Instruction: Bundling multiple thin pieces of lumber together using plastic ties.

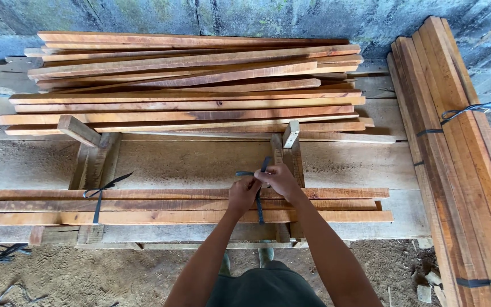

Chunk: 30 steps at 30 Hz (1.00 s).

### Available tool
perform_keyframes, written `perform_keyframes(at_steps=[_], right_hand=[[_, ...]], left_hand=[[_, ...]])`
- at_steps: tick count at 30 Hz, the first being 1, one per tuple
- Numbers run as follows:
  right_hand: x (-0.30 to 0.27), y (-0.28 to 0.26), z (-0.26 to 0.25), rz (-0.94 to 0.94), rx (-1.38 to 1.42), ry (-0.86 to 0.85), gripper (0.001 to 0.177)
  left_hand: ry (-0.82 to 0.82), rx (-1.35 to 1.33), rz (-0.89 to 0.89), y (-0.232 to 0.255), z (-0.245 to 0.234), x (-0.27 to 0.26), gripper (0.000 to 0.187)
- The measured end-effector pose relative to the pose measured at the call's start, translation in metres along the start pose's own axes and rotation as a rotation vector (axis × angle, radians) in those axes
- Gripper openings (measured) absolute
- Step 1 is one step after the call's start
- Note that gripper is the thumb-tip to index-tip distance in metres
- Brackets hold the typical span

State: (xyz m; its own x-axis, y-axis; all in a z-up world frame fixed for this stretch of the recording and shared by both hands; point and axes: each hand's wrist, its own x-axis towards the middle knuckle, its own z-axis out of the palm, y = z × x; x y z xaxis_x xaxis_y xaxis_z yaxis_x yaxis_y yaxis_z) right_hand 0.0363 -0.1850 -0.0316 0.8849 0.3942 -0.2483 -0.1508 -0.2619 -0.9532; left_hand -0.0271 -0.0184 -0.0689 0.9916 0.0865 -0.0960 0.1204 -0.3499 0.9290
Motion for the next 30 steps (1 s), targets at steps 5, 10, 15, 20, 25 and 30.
perform_keyframes(at_steps=[5,10,15,20,25,30], right_hand=[[0.009,0.010,-0.006,0.041,0.024,0.062,0.035],[0.011,0.008,-0.003,0.113,0.249,0.026,0.037],[0.014,0.015,-0.007,-0.023,0.271,-0.146,0.039],[-0.018,-0.044,0.001,-0.161,0.056,-0.191,0.040],[-0.030,-0.054,-0.004,-0.279,-0.198,-0.133,0.049],[-0.036,-0.073,-0.002,-0.684,-0.652,0.001,0.045]], left_hand=[[-0.280,-0.144,-0.001,-0.009,-0.008,0.011,0.028],[-0.466,-0.443,-0.110,0.011,-0.022,0.006,0.026],[-0.521,-0.439,-0.236,-0.036,-0.009,0.024,0.045],[-0.502,-0.459,-0.343,-0.063,0.009,0.044,0.050],[-0.499,-0.391,-0.452,-0.064,0.007,0.042,0.053],[-0.494,-0.330,-0.394,-0.084,0.000,0.063,0.037]])
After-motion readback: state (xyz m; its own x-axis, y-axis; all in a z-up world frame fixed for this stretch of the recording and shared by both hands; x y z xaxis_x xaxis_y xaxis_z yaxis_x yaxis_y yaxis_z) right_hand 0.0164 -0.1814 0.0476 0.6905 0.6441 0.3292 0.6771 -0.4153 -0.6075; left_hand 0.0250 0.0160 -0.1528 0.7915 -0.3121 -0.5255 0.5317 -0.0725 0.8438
